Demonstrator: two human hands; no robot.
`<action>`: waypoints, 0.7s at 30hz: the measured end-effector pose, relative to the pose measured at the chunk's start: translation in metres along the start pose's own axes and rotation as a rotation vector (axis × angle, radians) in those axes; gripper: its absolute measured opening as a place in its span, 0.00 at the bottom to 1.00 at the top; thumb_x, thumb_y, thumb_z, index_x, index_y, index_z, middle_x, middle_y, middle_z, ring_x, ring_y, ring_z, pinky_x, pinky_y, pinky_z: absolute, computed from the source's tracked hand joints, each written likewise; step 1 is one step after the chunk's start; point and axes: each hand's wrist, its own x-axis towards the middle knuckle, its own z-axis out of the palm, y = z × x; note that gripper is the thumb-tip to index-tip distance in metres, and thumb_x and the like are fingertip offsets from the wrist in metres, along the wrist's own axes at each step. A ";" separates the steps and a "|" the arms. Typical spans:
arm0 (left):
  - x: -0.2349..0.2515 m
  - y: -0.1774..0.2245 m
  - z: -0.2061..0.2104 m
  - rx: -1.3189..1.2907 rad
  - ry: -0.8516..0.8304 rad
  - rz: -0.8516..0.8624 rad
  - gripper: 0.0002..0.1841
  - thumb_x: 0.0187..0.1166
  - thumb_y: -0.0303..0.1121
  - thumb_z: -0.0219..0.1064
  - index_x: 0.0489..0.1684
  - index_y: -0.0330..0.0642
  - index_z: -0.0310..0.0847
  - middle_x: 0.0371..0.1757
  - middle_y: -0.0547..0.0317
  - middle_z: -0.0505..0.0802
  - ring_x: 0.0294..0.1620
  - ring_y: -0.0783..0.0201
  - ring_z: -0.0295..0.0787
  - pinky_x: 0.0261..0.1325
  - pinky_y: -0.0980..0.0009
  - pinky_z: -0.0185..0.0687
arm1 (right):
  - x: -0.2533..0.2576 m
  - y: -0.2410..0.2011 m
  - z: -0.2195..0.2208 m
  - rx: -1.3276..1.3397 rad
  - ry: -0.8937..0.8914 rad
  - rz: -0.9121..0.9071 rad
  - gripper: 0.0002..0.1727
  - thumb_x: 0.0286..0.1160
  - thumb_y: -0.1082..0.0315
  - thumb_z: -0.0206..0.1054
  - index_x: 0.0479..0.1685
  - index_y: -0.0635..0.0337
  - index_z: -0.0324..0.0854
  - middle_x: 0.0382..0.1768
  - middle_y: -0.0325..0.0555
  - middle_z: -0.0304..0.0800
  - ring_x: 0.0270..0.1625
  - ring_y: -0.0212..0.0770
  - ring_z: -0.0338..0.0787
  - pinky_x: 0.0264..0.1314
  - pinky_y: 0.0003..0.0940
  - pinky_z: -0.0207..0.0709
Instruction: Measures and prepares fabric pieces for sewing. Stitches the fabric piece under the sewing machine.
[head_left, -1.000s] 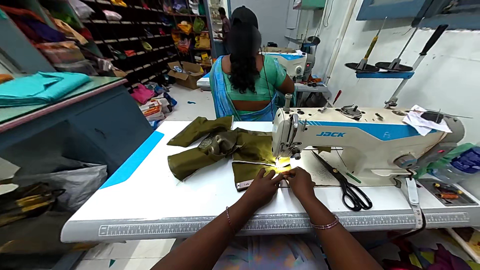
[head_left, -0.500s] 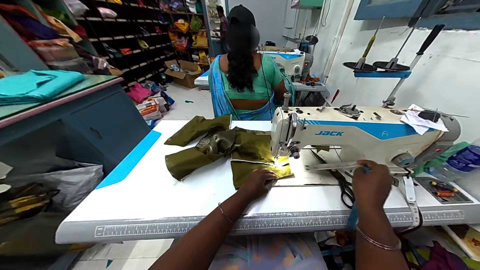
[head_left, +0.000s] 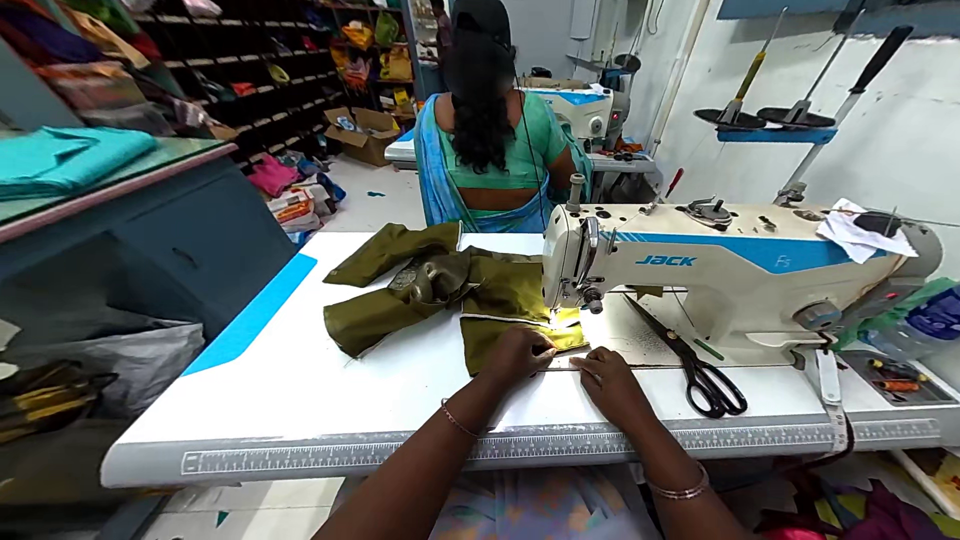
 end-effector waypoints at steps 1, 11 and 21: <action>0.000 0.001 0.000 0.009 0.002 0.001 0.09 0.81 0.34 0.71 0.41 0.40 0.96 0.48 0.52 0.98 0.56 0.56 0.94 0.67 0.52 0.83 | 0.002 0.000 0.002 -0.034 0.001 -0.010 0.16 0.79 0.75 0.65 0.59 0.59 0.93 0.51 0.58 0.89 0.56 0.58 0.86 0.62 0.56 0.78; -0.003 0.000 0.002 0.041 0.041 0.064 0.09 0.82 0.32 0.70 0.42 0.38 0.95 0.48 0.50 0.98 0.56 0.54 0.94 0.67 0.52 0.83 | 0.005 -0.003 0.005 -0.174 -0.035 -0.026 0.23 0.77 0.74 0.65 0.72 0.54 0.86 0.54 0.58 0.87 0.57 0.59 0.85 0.57 0.56 0.77; -0.002 0.000 0.003 0.035 0.051 0.044 0.09 0.82 0.32 0.70 0.42 0.39 0.96 0.47 0.50 0.98 0.56 0.54 0.94 0.67 0.52 0.82 | 0.004 -0.006 0.004 -0.192 -0.048 -0.025 0.24 0.77 0.73 0.64 0.72 0.48 0.87 0.53 0.55 0.87 0.55 0.57 0.85 0.55 0.55 0.76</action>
